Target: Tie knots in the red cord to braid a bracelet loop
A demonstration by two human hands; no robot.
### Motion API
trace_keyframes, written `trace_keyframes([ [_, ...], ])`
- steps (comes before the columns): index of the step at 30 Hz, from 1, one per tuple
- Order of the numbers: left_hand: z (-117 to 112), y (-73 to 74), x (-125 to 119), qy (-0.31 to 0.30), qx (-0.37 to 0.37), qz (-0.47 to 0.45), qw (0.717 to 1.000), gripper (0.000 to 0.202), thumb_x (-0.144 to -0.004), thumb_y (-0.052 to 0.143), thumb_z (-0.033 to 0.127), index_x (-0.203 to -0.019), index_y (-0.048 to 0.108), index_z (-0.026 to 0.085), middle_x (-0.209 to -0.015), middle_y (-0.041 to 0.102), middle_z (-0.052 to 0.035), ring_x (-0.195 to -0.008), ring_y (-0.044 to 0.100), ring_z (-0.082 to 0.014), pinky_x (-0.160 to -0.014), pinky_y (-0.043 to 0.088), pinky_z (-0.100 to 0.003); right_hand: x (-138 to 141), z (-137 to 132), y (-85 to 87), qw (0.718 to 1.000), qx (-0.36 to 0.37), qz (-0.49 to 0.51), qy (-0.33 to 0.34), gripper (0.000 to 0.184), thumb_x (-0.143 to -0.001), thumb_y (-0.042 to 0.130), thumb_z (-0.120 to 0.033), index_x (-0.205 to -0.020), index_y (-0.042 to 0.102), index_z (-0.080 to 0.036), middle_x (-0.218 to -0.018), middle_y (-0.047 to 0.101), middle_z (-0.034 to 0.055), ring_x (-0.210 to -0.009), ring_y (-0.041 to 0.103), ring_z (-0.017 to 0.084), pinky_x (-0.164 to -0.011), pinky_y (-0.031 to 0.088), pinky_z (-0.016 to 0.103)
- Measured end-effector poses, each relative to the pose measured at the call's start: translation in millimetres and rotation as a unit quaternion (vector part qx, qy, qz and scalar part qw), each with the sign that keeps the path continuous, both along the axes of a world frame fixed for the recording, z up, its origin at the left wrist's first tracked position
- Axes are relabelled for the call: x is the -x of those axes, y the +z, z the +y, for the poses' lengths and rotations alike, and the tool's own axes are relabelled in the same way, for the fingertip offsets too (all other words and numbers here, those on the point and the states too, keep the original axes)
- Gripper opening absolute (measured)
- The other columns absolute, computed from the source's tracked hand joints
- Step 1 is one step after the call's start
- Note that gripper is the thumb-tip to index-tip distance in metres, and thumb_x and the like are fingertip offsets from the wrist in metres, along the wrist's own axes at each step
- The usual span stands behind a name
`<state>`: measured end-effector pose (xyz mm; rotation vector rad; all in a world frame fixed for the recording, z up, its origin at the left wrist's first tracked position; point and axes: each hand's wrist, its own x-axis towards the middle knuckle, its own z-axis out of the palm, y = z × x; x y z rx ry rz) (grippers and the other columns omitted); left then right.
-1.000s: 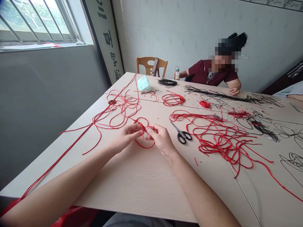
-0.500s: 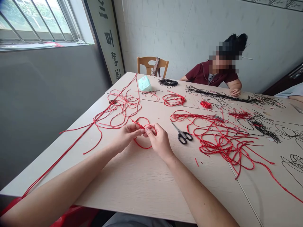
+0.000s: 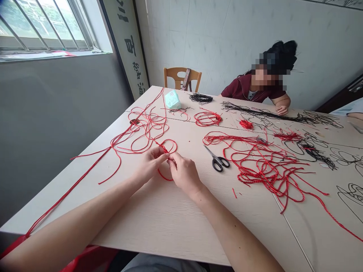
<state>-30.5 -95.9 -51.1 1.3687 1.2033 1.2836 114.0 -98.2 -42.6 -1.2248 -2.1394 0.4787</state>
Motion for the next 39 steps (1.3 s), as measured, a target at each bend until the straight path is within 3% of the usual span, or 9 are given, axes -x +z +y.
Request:
trace_keyframes([
  [6, 2, 2.7, 5, -0.092, 0.062, -0.045, 0.993, 0.023, -0.076, 0.057, 0.036, -0.079, 0.062, 0.014, -0.076, 0.060, -0.0031, -0.072, 0.051, -0.0127, -0.069, 0.038, -0.024, -3, 4, -3.9, 0.999, 0.019, 0.023, -0.016, 0.013, -0.086, 0.046, -0.026, -0.079, 0.056, -0.021, -0.071, 0.066, 0.0021, -0.061, 0.059, 0.015, -0.057, 0.040, 0.023],
  [12, 5, 4.3, 10, -0.092, 0.077, -0.029, 0.992, 0.016, -0.074, 0.057, 0.031, -0.076, 0.063, 0.016, -0.073, 0.060, -0.0005, -0.069, 0.049, -0.0111, -0.068, 0.037, -0.024, -7, 8, -5.6, 0.998, 0.040, 0.047, -0.025, 0.014, -0.086, 0.047, -0.029, -0.079, 0.056, -0.021, -0.071, 0.068, 0.0023, -0.064, 0.062, 0.015, -0.061, 0.042, 0.024],
  [18, 8, 0.1, 9, -0.084, 0.081, -0.010, 0.993, 0.027, -0.074, 0.059, 0.041, -0.071, 0.061, 0.014, -0.070, 0.059, -0.0021, -0.068, 0.051, -0.0122, -0.066, 0.038, -0.025, -12, 9, 5.7, 0.992, -0.086, -0.016, -0.086, 0.018, -0.087, 0.046, -0.029, -0.093, 0.062, -0.022, -0.083, 0.068, 0.0032, -0.071, 0.061, 0.016, -0.065, 0.041, 0.026],
  [21, 8, -1.2, 9, -0.093, 0.081, 0.006, 0.992, 0.028, -0.074, 0.059, 0.043, -0.071, 0.060, 0.014, -0.069, 0.059, -0.0017, -0.067, 0.052, -0.0122, -0.066, 0.038, -0.025, -15, 11, 7.2, 0.992, -0.103, -0.027, -0.071, 0.025, -0.088, 0.045, -0.025, -0.108, 0.061, -0.025, -0.095, 0.067, 0.0038, -0.074, 0.060, 0.015, -0.066, 0.041, 0.025],
  [27, 7, 0.5, 8, -0.110, 0.072, 0.040, 0.990, 0.027, -0.074, 0.059, 0.041, -0.072, 0.059, 0.014, -0.067, 0.059, -0.0015, -0.066, 0.053, -0.0125, -0.064, 0.039, -0.024, -18, 16, 2.2, 0.983, -0.137, -0.106, -0.064, 0.017, -0.088, 0.046, -0.026, -0.084, 0.061, -0.021, -0.085, 0.063, 0.0032, -0.072, 0.056, 0.015, -0.061, 0.035, 0.026],
  [33, 8, 4.3, 4, -0.151, 0.057, 0.010, 0.987, 0.019, -0.077, 0.054, 0.034, -0.072, 0.054, 0.015, -0.064, 0.054, -0.0003, -0.065, 0.052, -0.0115, -0.064, 0.041, -0.024, -16, 21, -2.5, 0.958, -0.211, -0.165, -0.098, 0.018, -0.090, 0.043, -0.025, -0.085, 0.059, -0.019, -0.083, 0.062, 0.0054, -0.075, 0.054, 0.018, -0.066, 0.030, 0.028],
  [37, 6, 7.7, 5, -0.151, 0.078, -0.015, 0.985, 0.019, -0.076, 0.056, 0.033, -0.072, 0.055, 0.015, -0.065, 0.053, 0.0003, -0.064, 0.051, -0.0107, -0.065, 0.040, -0.024, -17, 22, 0.1, 0.966, -0.196, -0.141, -0.096, 0.017, -0.089, 0.045, -0.025, -0.083, 0.060, -0.019, -0.083, 0.063, 0.0053, -0.075, 0.054, 0.017, -0.066, 0.031, 0.028],
  [39, 4, 8.1, 7, -0.144, 0.085, -0.008, 0.986, 0.020, -0.075, 0.056, 0.034, -0.075, 0.058, 0.014, -0.066, 0.054, -0.0005, -0.065, 0.051, -0.0110, -0.066, 0.040, -0.024, -19, 22, 3.5, 0.979, -0.146, -0.114, -0.079, 0.015, -0.087, 0.048, -0.025, -0.080, 0.061, -0.019, -0.081, 0.064, 0.0039, -0.070, 0.054, 0.016, -0.064, 0.032, 0.027],
])
